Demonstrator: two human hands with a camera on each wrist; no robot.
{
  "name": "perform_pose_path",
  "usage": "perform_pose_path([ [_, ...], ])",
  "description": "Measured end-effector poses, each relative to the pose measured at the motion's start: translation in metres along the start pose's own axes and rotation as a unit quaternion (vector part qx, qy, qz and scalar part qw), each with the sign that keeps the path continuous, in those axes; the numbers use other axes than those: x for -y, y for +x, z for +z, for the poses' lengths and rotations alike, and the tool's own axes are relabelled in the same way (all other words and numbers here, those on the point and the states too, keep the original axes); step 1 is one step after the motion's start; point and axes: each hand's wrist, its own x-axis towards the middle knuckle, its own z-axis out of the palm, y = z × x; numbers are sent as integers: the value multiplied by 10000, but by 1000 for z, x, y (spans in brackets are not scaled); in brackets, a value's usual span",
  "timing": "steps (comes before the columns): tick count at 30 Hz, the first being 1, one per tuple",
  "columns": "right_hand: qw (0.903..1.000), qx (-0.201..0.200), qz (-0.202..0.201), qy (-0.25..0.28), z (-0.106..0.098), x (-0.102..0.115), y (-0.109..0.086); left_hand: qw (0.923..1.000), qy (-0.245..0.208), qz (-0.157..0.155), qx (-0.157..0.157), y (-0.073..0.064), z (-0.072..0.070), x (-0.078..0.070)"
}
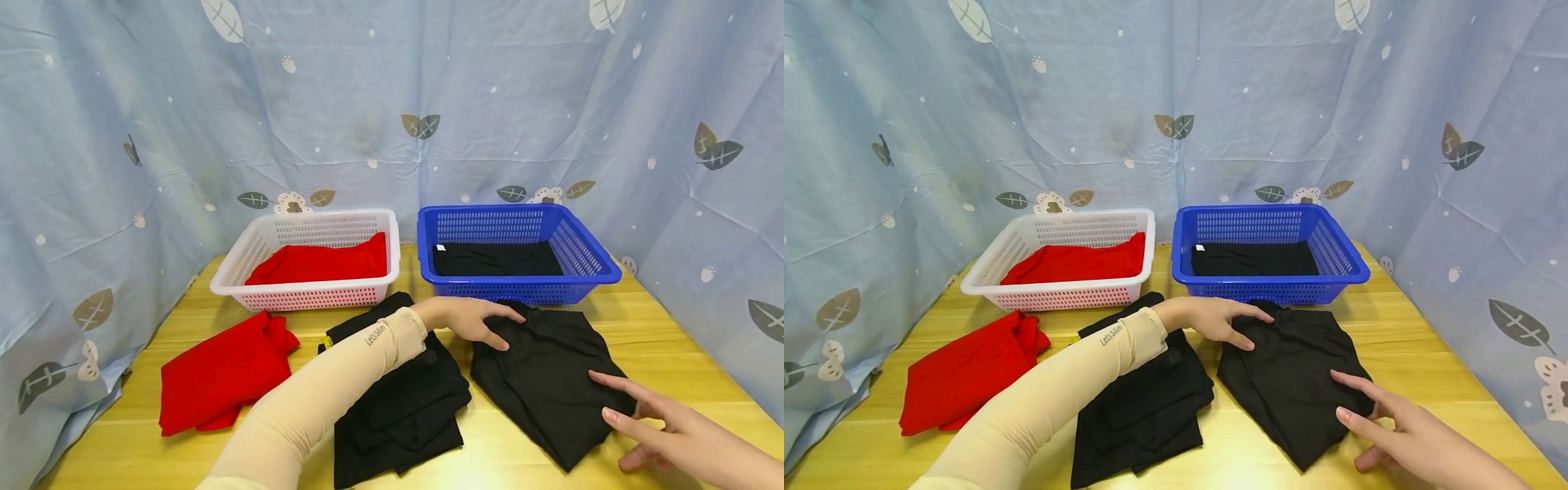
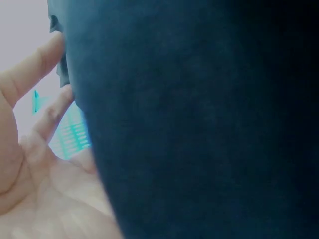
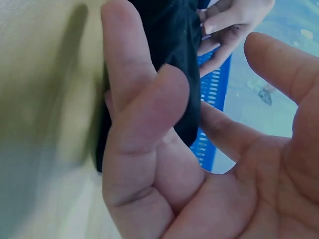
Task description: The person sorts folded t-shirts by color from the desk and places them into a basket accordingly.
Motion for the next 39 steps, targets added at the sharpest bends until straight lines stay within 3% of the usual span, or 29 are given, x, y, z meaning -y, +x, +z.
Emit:
perform_pose_path([
  [6,9999,14,-129,71,-6,-6,3,9979,-570,-63,309,-2,-1,0],
  [12,9992,-199,20,-339,-13,-10,1,9923,-929,-248,780,-4,-3,-3],
  [20,9990,-428,-37,-142,-16,-15,0,9838,-1607,-559,562,-4,-6,-8],
  [25,9993,-322,-168,75,-17,-17,3,9845,-1609,-492,504,0,-6,-10],
  [31,9991,-129,-258,326,-18,-19,8,9763,-1926,-371,910,3,-3,-7],
  [36,9990,-122,-215,372,-19,-20,9,9703,-1985,-593,1251,1,-5,-6],
  [39,9992,-156,-219,285,-20,-21,10,9720,-1790,-775,1312,-2,-10,-8],
])
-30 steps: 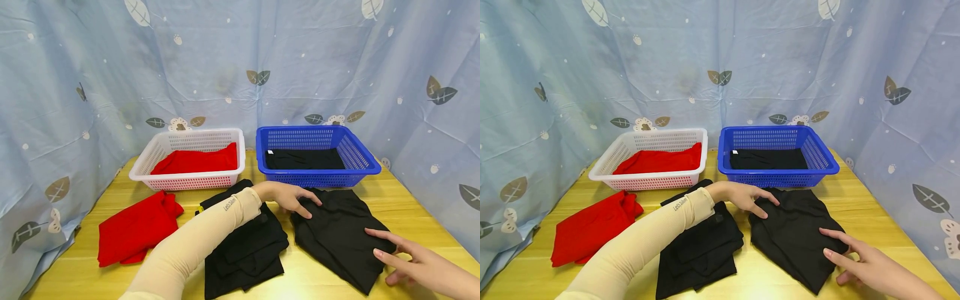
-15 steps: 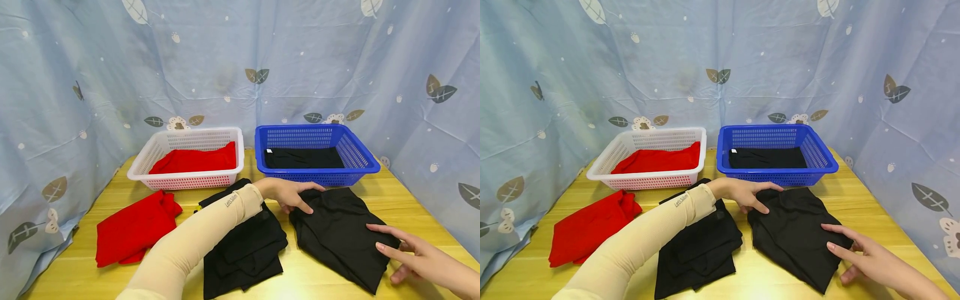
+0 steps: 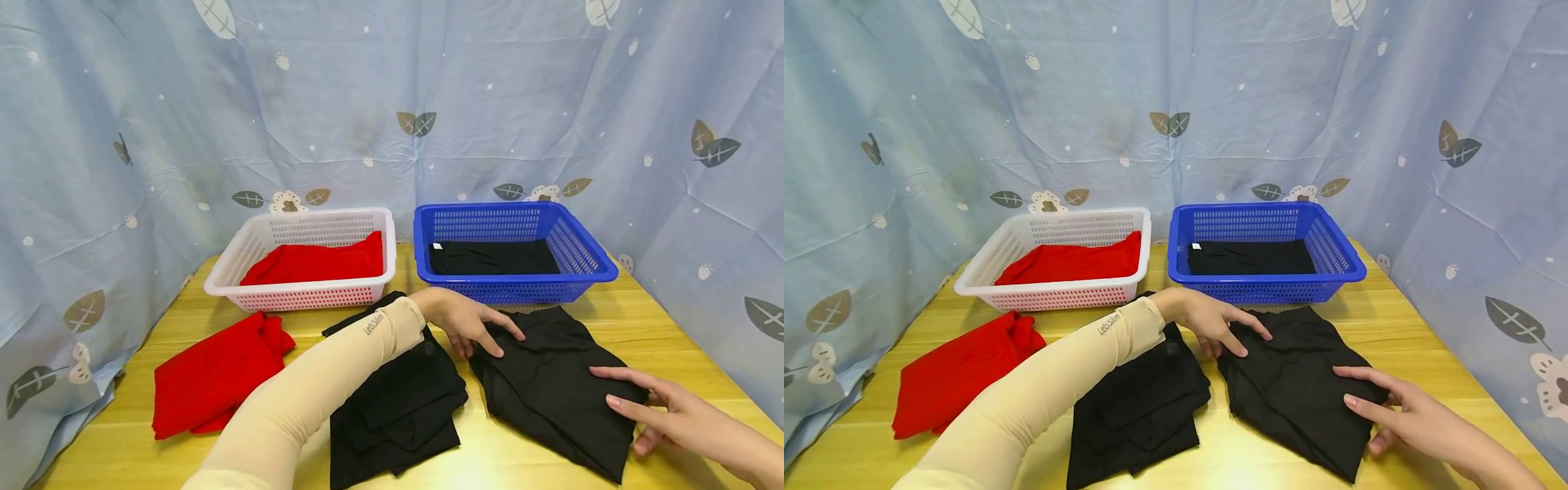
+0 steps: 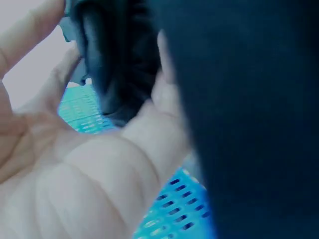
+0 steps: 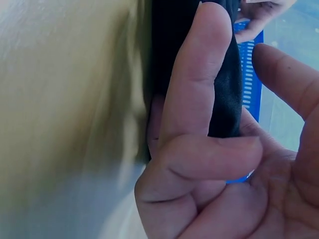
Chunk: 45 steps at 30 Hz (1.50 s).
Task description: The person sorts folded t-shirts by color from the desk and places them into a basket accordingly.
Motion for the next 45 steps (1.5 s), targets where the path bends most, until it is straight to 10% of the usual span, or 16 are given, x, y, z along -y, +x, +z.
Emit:
perform_pose_path([
  [10,10000,-12,1,-22,-1,1,1,9994,153,-11,-310,-1,-2,-5],
  [30,9994,-199,9,287,0,1,10,9894,-1287,496,-444,13,3,9],
  [45,9948,-980,64,-282,-10,9,-1,9812,-625,1324,-1256,0,14,1],
])
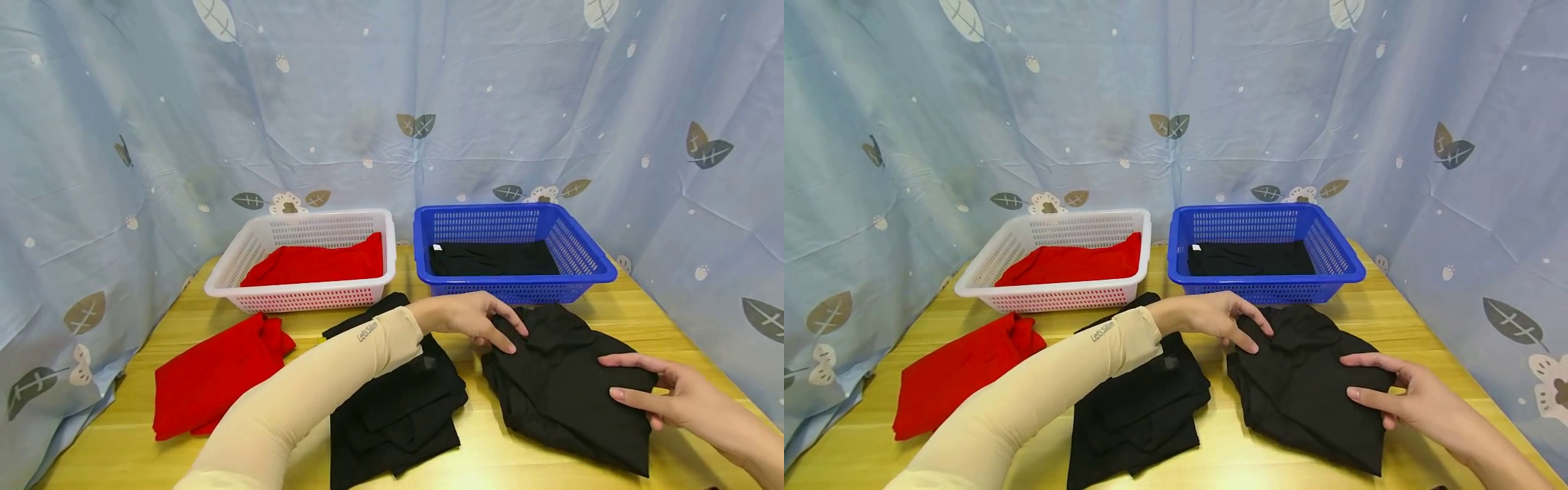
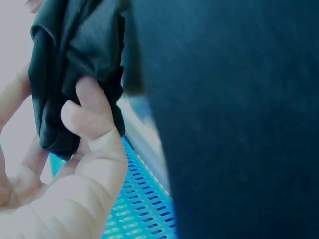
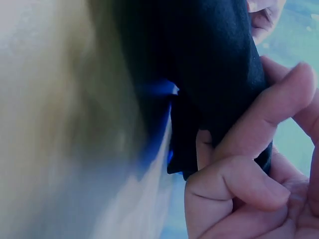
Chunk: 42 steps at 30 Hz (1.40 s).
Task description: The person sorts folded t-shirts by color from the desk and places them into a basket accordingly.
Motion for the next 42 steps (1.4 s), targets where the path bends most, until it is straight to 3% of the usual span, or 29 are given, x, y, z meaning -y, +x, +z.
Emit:
perform_pose_path([
  [11,9951,-763,-437,-444,-16,18,-5,9941,276,609,-852,-18,-5,-14],
  [19,9899,-1015,-814,-565,-31,43,5,9866,256,862,-1363,-32,-18,-22],
  [26,9837,-1250,-1125,-637,-50,66,22,9809,-9,905,-1719,-41,-32,-31],
  [33,9798,-1390,-1278,-656,-73,94,46,9686,-150,1032,-2257,-45,-46,-37],
  [42,9827,-1124,-1397,-464,-99,122,84,9536,-294,977,-2832,-38,-68,-39],
])
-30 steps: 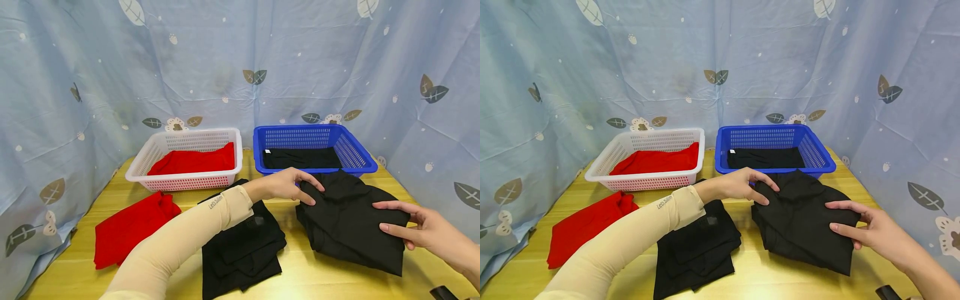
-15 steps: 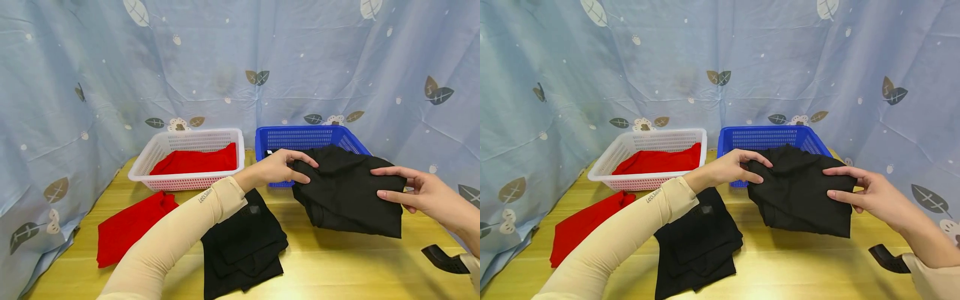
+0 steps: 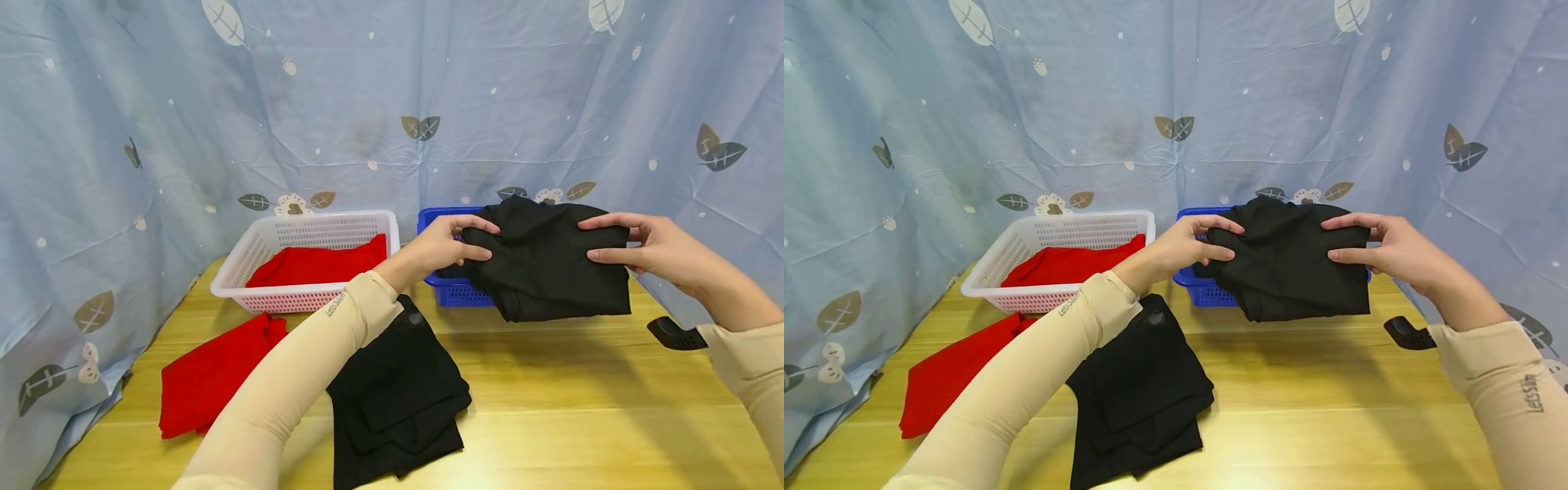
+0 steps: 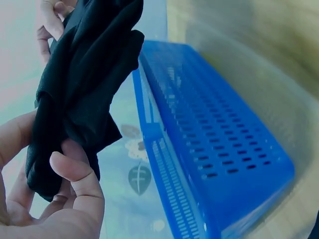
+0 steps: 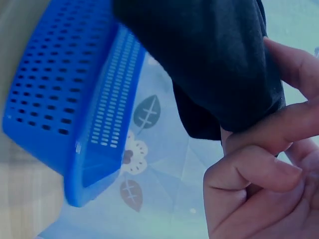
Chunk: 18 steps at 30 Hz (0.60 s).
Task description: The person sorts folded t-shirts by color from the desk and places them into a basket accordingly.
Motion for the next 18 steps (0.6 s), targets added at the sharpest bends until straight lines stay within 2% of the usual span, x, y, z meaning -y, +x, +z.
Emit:
perform_pose_path([
  [6,10000,88,39,-16,-6,5,34,9994,-226,-101,-237,13,-6,1],
  [13,9998,108,122,-103,-7,9,68,9971,-24,-175,-736,34,-8,6],
  [18,9995,12,33,-306,-3,12,90,9942,96,-208,-1047,44,-8,11],
])
